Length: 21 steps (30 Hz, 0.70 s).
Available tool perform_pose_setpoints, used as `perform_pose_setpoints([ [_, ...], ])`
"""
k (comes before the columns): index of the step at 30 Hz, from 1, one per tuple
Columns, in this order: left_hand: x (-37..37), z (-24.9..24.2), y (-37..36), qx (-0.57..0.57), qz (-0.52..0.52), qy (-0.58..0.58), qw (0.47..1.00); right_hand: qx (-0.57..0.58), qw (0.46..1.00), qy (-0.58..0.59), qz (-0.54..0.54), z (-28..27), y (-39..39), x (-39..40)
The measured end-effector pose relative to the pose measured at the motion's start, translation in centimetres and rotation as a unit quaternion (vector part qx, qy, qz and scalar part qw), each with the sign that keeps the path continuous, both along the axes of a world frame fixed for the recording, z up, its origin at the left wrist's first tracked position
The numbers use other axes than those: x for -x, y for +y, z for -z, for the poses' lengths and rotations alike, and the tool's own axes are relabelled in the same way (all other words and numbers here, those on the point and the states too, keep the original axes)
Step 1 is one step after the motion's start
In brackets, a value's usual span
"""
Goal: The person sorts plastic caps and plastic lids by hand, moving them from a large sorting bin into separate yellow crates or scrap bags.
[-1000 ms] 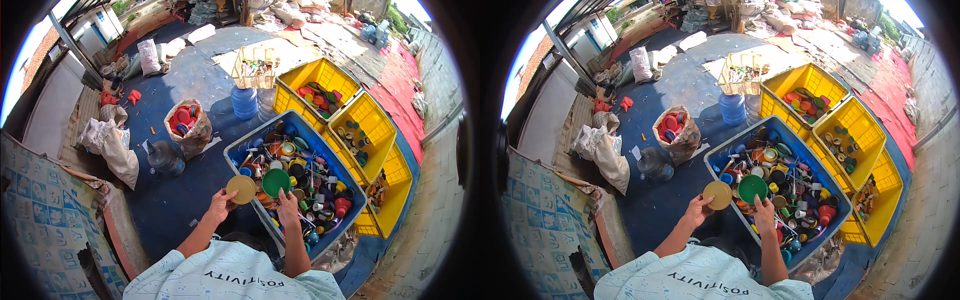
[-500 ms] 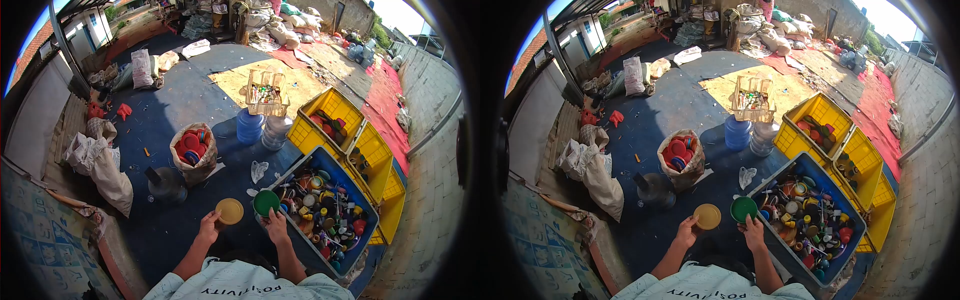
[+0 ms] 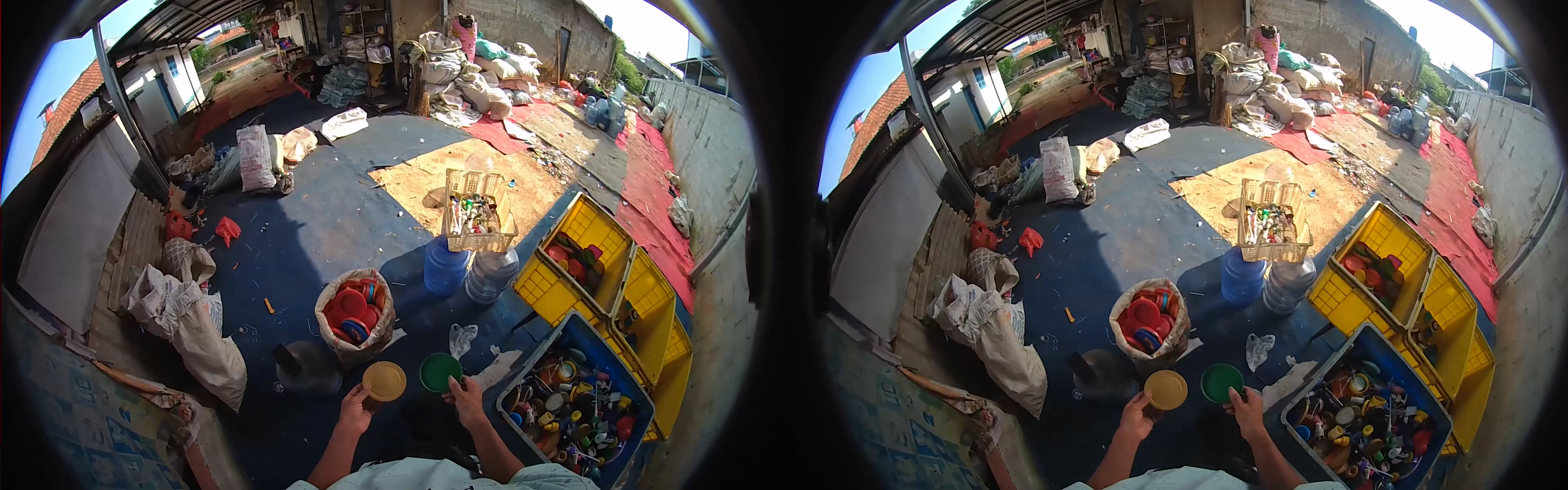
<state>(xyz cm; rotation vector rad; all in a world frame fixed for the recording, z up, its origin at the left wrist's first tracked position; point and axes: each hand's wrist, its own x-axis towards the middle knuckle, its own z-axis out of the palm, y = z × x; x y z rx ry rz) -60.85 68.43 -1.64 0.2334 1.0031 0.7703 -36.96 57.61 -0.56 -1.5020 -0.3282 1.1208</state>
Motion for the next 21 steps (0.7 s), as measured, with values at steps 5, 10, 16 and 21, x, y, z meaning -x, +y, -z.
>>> perform_pose_setpoints([
  [5, -4.5, 3.1, 5.6, -0.007, 0.003, -0.029, 1.000, -0.047, 0.998, 0.047, -0.009, 3.1, 8.8, -4.7],
  [10, -12.3, 2.1, 13.3, -0.014, 0.070, -0.011, 0.997, -0.102, 0.994, 0.036, 0.034, 1.5, 15.7, -12.3],
  [16, -27.8, -1.0, 21.5, -0.062, 0.255, -0.015, 0.965, -0.129, 0.963, 0.008, 0.236, -0.1, 14.8, -23.0],
  [21, -40.6, -1.9, 22.2, -0.031, 0.378, -0.010, 0.925, -0.104, 0.908, 0.004, 0.406, 0.3, 9.3, -27.4],
])
